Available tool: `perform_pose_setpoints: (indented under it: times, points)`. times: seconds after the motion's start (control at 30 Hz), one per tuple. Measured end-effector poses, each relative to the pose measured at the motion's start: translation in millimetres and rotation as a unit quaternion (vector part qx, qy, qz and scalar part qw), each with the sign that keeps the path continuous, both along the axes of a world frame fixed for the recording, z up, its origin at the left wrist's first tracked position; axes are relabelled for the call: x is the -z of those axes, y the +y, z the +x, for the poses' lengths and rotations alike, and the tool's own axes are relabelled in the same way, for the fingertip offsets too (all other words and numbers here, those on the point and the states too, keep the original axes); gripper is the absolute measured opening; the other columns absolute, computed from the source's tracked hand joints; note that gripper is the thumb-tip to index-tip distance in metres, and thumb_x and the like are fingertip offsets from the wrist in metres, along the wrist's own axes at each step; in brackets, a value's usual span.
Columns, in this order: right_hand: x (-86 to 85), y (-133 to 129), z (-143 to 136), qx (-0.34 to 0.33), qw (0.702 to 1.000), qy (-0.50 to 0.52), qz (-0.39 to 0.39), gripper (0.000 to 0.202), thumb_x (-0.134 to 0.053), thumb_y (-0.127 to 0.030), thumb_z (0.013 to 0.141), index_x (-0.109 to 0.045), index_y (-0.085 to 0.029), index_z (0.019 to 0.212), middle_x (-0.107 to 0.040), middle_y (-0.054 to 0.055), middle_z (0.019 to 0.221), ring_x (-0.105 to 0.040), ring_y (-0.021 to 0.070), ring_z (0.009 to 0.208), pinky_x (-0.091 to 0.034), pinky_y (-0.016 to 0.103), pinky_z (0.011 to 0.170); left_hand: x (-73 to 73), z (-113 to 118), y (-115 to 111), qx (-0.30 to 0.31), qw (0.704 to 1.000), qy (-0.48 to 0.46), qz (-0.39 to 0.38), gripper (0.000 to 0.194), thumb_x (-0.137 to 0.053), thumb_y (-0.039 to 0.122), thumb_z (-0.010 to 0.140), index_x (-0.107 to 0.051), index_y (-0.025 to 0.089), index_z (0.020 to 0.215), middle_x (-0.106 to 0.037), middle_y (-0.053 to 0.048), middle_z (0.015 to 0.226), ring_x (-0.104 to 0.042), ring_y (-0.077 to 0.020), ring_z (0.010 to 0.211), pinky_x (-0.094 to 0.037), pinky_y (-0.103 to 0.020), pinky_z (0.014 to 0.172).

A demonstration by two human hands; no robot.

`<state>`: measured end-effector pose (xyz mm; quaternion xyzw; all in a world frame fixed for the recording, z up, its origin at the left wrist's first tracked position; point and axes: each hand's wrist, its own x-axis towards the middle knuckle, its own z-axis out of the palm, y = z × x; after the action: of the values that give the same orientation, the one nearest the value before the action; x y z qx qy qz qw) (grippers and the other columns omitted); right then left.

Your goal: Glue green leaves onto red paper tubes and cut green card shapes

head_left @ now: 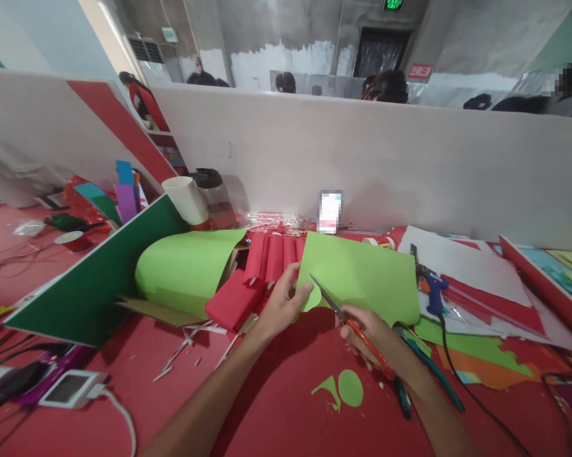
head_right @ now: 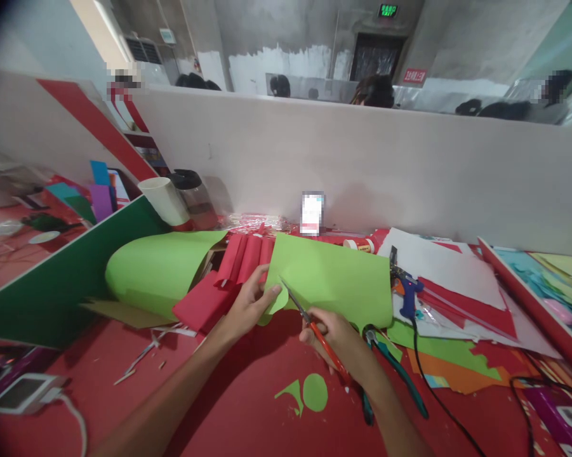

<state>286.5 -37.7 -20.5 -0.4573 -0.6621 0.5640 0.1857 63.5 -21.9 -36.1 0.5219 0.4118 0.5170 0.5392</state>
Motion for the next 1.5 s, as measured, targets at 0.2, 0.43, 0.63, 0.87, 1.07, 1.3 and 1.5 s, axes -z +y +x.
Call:
perform_pose_setpoints:
  times: [0.2, 0.43, 0.63, 0.87, 1.07, 1.3, 1.5]
  points:
    - [23.1, 11, 3, 0.000, 0.999, -0.009, -0.039, 0.044, -0.066, -0.062, 0.084, -0.053, -0.022, 0.097, -0.049, -0.010, 0.052, -0.043, 0.0080, 0.032, -0.039, 0.016, 0.028, -0.9, 4, -1, -0.044, 0.999, 0.014, 0.004, 0.047, -0.066, 0.050, 0.089, -0.050, 0.021, 0.123, -0.048, 0.008, 0.061, -0.036, -0.0079, 0.047, -0.029, -0.020, 0.046]
    - [27.6, 9, 0, 0.021, 0.999, 0.029, -0.028, 0.039, -0.068, -0.057, 0.085, -0.053, -0.023, 0.098, -0.049, -0.011, 0.051, -0.043, 0.0077, 0.031, -0.040, 0.016, 0.028, 0.5, 10, -4, -0.061, 0.997, 0.022, 0.031, 0.060, -0.062, 0.048, 0.093, -0.040, 0.020, 0.141, -0.062, 0.000, 0.080, -0.054, -0.0145, 0.063, -0.044, -0.025, 0.059]
    - [29.0, 10, -2, 0.022, 0.999, 0.014, -0.018, 0.045, -0.066, -0.063, 0.085, -0.052, -0.022, 0.100, -0.050, -0.010, 0.052, -0.044, 0.0076, 0.030, -0.038, 0.015, 0.027, -1.0, 11, -6, -0.080, 0.996, 0.009, 0.035, 0.065, -0.065, 0.046, 0.092, -0.037, 0.023, 0.146, -0.061, 0.002, 0.078, -0.054, -0.0141, 0.063, -0.046, -0.026, 0.062]
    - [30.3, 9, -2, 0.021, 1.000, 0.021, -0.011, 0.047, -0.063, -0.066, 0.085, -0.052, -0.023, 0.100, -0.048, -0.010, 0.051, -0.044, 0.0080, 0.030, -0.038, 0.016, 0.028, -4.2, 9, -6, -0.101, 0.992, 0.053, 0.058, 0.063, -0.063, 0.045, 0.093, -0.043, 0.021, 0.148, -0.069, -0.005, 0.087, -0.065, -0.0253, 0.088, -0.053, -0.037, 0.082]
    - [28.6, 9, -1, 0.017, 1.000, 0.020, -0.009, 0.052, -0.055, -0.073, 0.086, -0.053, -0.023, 0.102, -0.049, -0.009, 0.054, -0.044, 0.0082, 0.032, -0.040, 0.017, 0.030, -2.4, 8, -5, -0.105, 0.991, 0.061, 0.059, 0.072, -0.064, 0.047, 0.091, -0.037, 0.023, 0.154, -0.072, -0.009, 0.108, -0.061, -0.0313, 0.115, -0.052, -0.042, 0.092]
    - [18.9, 6, -1, 0.021, 1.000, 0.012, 0.015, 0.047, -0.061, -0.067, 0.087, -0.054, -0.022, 0.100, -0.050, -0.009, 0.056, -0.042, 0.0065, 0.034, -0.039, 0.015, 0.031, 2.3, 8, -4, -0.096, 0.992, 0.053, 0.065, 0.072, -0.064, 0.047, 0.091, -0.038, 0.023, 0.154, -0.070, -0.010, 0.122, -0.054, -0.0320, 0.129, -0.050, -0.045, 0.101]
    - [19.1, 7, 2, 0.006, 1.000, 0.014, 0.019, 0.045, -0.064, -0.063, 0.087, -0.054, -0.022, 0.101, -0.049, -0.009, 0.056, -0.043, 0.0068, 0.034, -0.039, 0.016, 0.031, 6.5, 7, -1, -0.103, 0.985, 0.093, 0.106, 0.069, -0.061, 0.046, 0.094, -0.040, 0.020, 0.153, -0.061, -0.012, 0.141, -0.049, -0.0310, 0.137, -0.041, -0.046, 0.113]
